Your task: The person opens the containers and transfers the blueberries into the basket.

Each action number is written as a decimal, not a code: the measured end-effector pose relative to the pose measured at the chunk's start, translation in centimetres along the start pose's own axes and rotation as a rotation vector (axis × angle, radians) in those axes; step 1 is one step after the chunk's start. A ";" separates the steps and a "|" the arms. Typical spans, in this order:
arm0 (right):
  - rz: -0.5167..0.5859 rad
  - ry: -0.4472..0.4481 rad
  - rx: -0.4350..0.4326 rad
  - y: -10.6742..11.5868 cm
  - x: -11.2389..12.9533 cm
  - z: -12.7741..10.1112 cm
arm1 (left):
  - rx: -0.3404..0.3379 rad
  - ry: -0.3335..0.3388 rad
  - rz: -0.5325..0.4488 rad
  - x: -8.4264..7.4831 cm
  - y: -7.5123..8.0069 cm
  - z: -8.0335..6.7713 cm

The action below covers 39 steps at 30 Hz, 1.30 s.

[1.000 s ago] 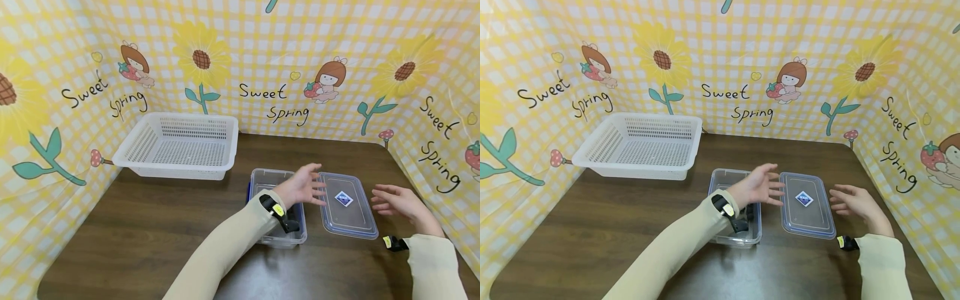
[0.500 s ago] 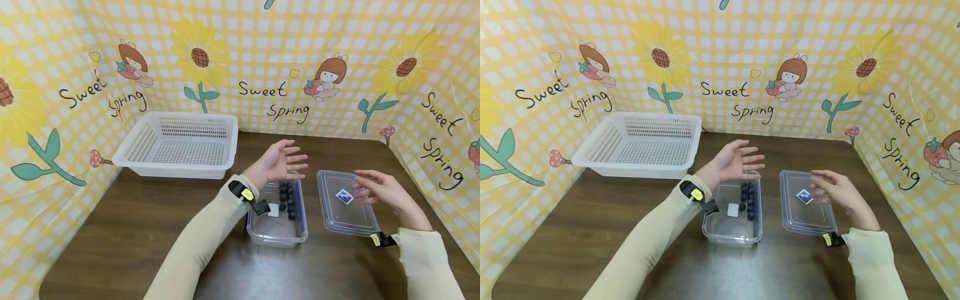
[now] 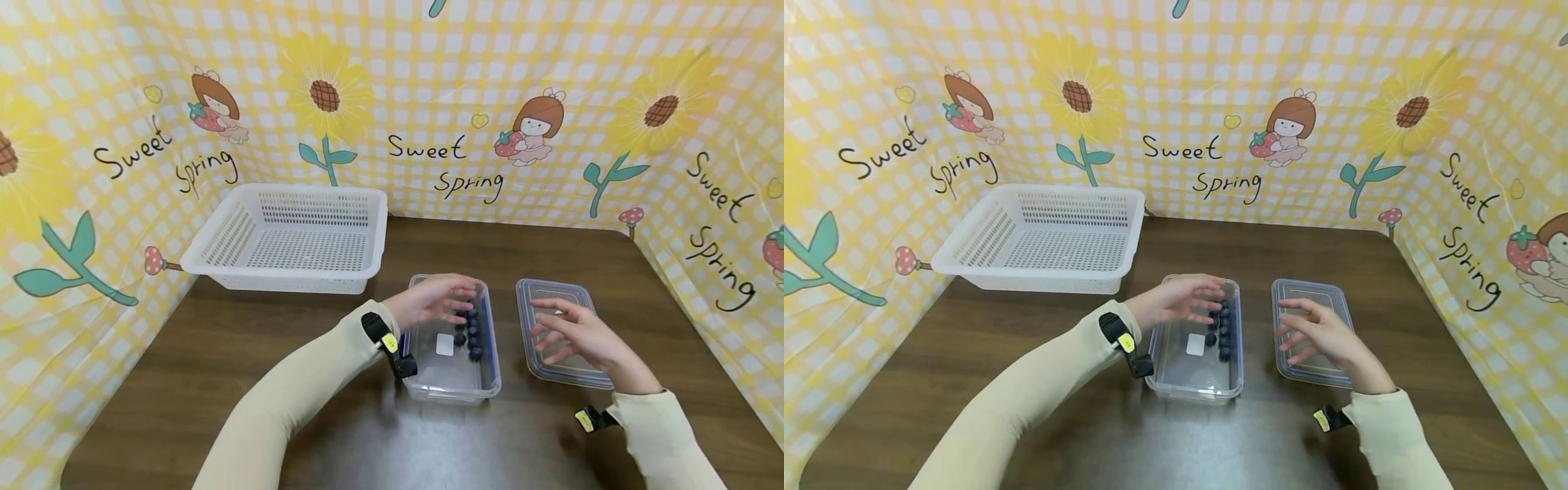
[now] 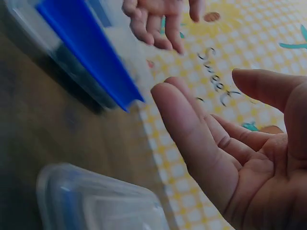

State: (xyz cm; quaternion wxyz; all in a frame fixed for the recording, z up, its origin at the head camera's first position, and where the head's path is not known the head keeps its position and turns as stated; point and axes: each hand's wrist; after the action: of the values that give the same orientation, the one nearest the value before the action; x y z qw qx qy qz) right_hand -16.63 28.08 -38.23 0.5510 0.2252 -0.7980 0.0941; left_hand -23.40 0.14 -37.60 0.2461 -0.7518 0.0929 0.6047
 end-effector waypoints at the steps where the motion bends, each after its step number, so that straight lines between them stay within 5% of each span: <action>1: 0.000 -0.010 0.015 -0.3 -0.2 0.2 | -0.017 0.007 0.018 0.4 0.1 0.0; 14: 0.062 -0.091 0.160 -3.3 -2.6 2.2 | -0.142 0.037 0.208 2.9 0.2 -0.5; 21: 0.076 -0.067 0.231 -4.0 -3.2 2.6 | -0.099 0.029 0.323 3.4 0.0 -0.8; 39: 0.036 -0.051 0.235 -4.2 -3.2 3.1 | -0.018 0.036 0.487 5.1 -0.2 -0.4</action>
State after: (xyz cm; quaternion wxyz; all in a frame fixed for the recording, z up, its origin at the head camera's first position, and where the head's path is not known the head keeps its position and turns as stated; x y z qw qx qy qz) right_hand -16.36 23.95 -42.71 0.4985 0.2764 -0.7991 0.1913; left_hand -21.69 0.90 -42.39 0.0845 -0.7200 0.2702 0.6336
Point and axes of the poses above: each hand's wrist, its own z-axis towards the middle knuckle, its own y-axis out of the back of the hand, x = y × z, and after that the axes turned 15 degrees about -y, right-handed
